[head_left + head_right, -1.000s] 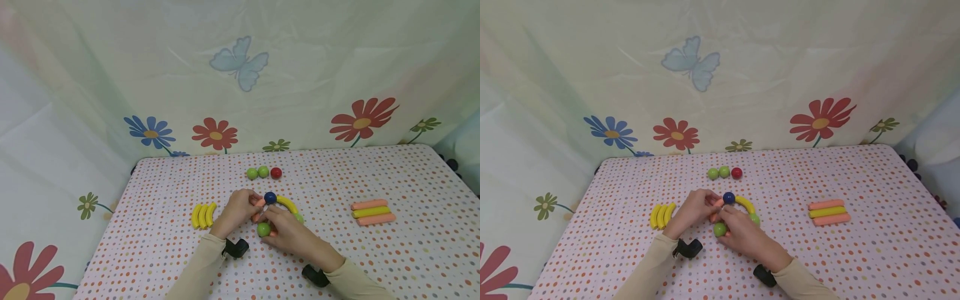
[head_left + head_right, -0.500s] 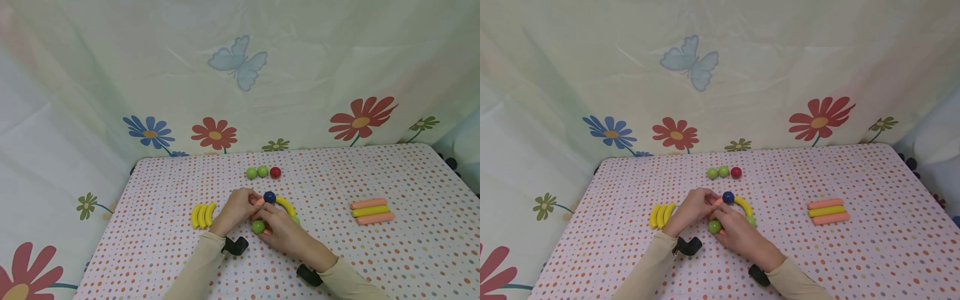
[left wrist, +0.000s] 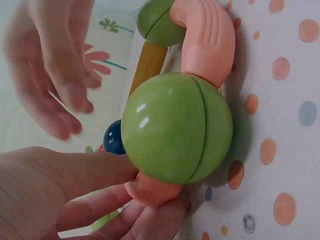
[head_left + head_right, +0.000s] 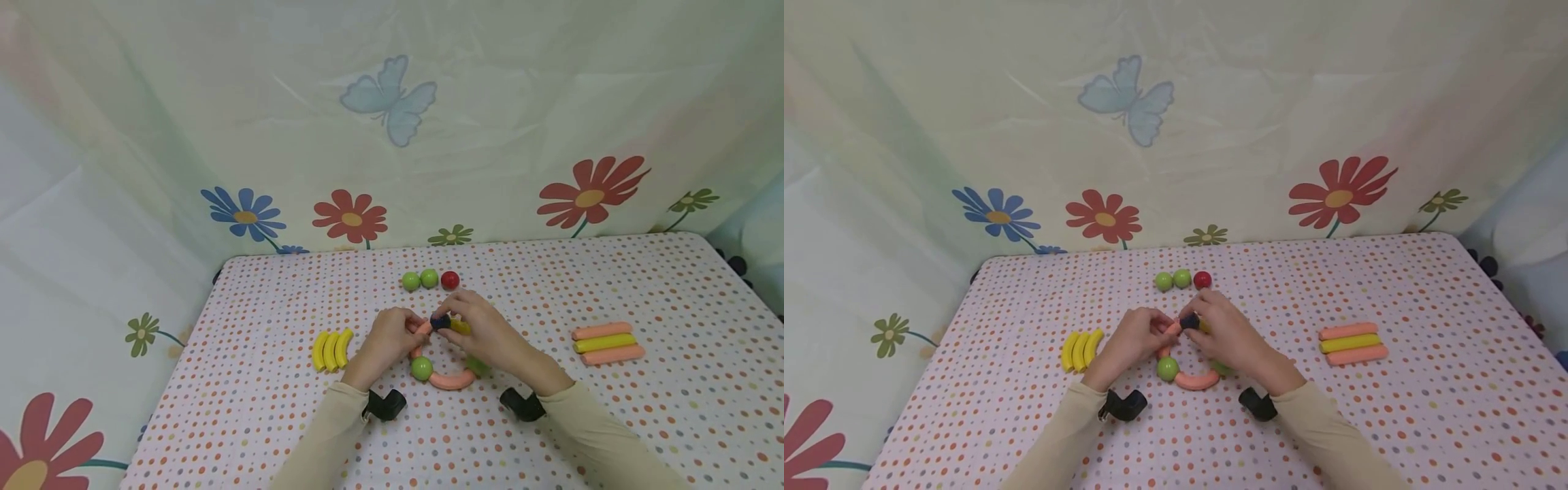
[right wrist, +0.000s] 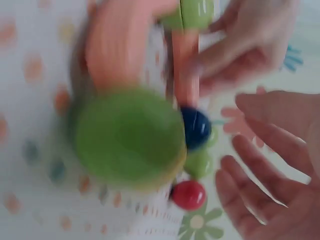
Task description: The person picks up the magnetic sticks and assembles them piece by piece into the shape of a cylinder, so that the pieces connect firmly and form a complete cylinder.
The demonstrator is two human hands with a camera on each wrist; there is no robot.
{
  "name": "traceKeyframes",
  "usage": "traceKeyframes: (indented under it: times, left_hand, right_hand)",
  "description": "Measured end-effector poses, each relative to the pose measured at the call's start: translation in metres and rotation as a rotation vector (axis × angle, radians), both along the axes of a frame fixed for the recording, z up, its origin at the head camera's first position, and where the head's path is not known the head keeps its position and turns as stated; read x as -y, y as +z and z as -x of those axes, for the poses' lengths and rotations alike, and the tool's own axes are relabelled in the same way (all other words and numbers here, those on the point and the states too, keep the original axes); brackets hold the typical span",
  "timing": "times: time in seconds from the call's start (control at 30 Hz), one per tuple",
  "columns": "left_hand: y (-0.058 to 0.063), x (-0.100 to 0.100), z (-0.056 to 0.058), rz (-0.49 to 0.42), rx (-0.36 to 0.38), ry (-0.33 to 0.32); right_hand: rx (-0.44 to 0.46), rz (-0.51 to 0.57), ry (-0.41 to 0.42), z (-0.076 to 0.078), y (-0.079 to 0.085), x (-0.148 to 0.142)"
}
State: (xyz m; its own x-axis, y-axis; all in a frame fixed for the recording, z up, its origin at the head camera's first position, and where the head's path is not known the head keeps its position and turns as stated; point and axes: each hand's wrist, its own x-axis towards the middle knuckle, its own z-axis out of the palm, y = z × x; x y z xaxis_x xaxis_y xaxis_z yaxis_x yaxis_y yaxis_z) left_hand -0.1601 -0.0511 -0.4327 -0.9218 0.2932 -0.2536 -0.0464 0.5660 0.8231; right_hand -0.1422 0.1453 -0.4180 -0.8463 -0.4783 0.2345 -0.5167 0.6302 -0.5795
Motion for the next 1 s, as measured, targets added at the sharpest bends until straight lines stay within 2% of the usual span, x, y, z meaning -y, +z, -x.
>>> traceKeyframes:
  times: [0.17,0.3,0.7,1.0]
  left_hand:
    - [0.0,0.0,-0.001,0.012,0.013,-0.007]
    - [0.001,0.001,-0.003,0.03,-0.02,-0.027]
    - [0.007,0.001,-0.006,0.119,-0.092,-0.036]
    - [0.004,0.001,-0.009,0.123,-0.113,-0.027]
  right_hand:
    - [0.192,-0.043,0.052,0.025,0.0,-0.005]
    - [0.243,-0.021,0.083,0.033,-0.007,-0.003]
    - [0.199,0.015,0.078,0.037,-0.017,-0.003]
    - [0.152,0.05,0.091,0.033,-0.025,-0.006]
